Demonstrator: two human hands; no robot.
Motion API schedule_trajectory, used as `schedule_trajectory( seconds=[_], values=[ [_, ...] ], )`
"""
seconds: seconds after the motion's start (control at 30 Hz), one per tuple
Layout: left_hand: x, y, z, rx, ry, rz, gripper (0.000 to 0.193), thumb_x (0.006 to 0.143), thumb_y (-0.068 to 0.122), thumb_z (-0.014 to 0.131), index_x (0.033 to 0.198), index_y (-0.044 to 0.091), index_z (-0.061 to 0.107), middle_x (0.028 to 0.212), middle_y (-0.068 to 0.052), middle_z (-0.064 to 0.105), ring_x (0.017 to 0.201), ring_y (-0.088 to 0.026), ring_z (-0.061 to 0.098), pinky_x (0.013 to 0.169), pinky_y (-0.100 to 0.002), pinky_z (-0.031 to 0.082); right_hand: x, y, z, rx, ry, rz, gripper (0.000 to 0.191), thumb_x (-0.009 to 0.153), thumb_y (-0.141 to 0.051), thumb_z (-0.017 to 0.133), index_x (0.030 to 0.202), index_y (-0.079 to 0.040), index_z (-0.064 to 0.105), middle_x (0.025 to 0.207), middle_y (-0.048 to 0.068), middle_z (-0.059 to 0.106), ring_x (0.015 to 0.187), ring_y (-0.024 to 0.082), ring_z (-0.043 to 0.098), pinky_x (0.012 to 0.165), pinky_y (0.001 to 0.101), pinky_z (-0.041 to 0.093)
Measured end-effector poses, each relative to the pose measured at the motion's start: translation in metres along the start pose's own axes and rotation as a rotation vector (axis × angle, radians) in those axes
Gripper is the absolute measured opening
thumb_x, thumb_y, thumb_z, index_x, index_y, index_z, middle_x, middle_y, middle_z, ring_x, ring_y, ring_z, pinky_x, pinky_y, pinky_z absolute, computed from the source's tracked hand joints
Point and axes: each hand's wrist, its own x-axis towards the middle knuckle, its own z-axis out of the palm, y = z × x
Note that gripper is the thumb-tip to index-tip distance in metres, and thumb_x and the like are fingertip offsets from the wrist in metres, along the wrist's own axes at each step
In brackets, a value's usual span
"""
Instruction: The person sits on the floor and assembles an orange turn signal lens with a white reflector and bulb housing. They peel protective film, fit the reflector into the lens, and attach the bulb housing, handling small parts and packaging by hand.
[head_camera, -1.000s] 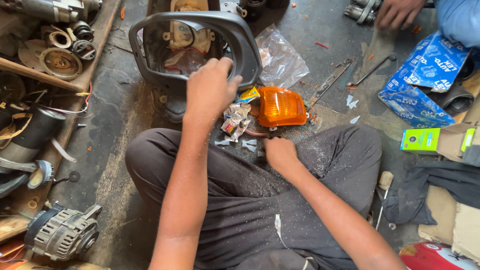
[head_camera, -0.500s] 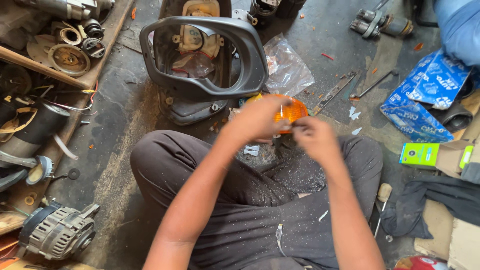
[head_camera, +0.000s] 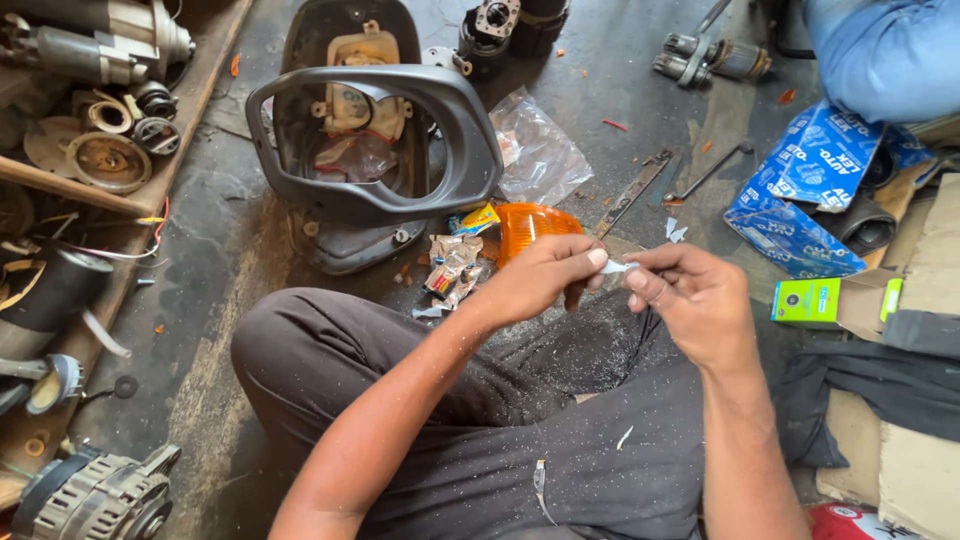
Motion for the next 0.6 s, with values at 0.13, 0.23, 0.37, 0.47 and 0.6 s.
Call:
schedule_trajectory(
  seconds=[0.13, 0.23, 0.37, 0.47, 0.6],
  values=[
    [0.002, -0.015, 0.008, -0.348, 0.031, -0.184, 0.033, 0.106, 0.031, 0.056, 0.085, 0.006, 0.059, 0.068, 0.002, 0.049, 0.056, -0.013, 0.054, 0.054, -0.028, 0.046, -0.006, -0.009, 0.005, -0.114, 0.008, -0.117, 0.02, 0.095, 0.002, 0.07, 0.114, 0.008, 0.069, 0.096, 0.009, 0.072, 0.081, 0.012, 0.068, 0.073, 0.0258, 0.058],
    [-0.001, -0.017, 0.012, -0.485, 0.047, -0.265, 0.031, 0.104, 0.03, 0.058, 0.084, 0.007, 0.058, 0.066, 0.002, 0.047, 0.054, -0.014, 0.053, 0.053, -0.03, 0.046, -0.007, -0.025, 0.009, -0.267, -0.019, -0.216, 0.018, 0.094, 0.004, 0.071, 0.112, 0.007, 0.07, 0.092, 0.011, 0.072, 0.08, 0.013, 0.07, 0.071, 0.0267, 0.058],
    [-0.005, -0.011, 0.019, -0.714, -0.036, -0.285, 0.031, 0.106, 0.029, 0.058, 0.082, 0.008, 0.055, 0.064, 0.003, 0.044, 0.053, -0.014, 0.053, 0.057, -0.033, 0.049, -0.006, -0.051, 0.008, -0.771, -0.102, -0.667, 0.02, 0.085, 0.005, 0.074, 0.104, 0.005, 0.069, 0.097, 0.015, 0.073, 0.081, 0.024, 0.073, 0.073, 0.0332, 0.059],
    [-0.008, -0.003, 0.025, -0.76, -0.067, -0.246, 0.03, 0.107, 0.031, 0.055, 0.09, 0.006, 0.06, 0.068, 0.003, 0.045, 0.058, -0.013, 0.054, 0.063, -0.034, 0.051, 0.003, -0.065, 0.001, -1.049, -0.126, -1.044, 0.028, 0.078, 0.007, 0.073, 0.106, 0.007, 0.069, 0.099, 0.02, 0.071, 0.085, 0.037, 0.072, 0.078, 0.0431, 0.059],
    [-0.011, 0.006, 0.037, -0.634, -0.144, -0.145, 0.028, 0.108, 0.027, 0.054, 0.111, 0.003, 0.068, 0.075, 0.005, 0.05, 0.07, -0.012, 0.059, 0.069, -0.028, 0.05, 0.006, -0.057, 0.005, -1.006, 0.058, -1.075, 0.023, 0.084, 0.011, 0.075, 0.106, 0.006, 0.067, 0.105, 0.019, 0.07, 0.09, 0.038, 0.073, 0.082, 0.0419, 0.06]
  ],
)
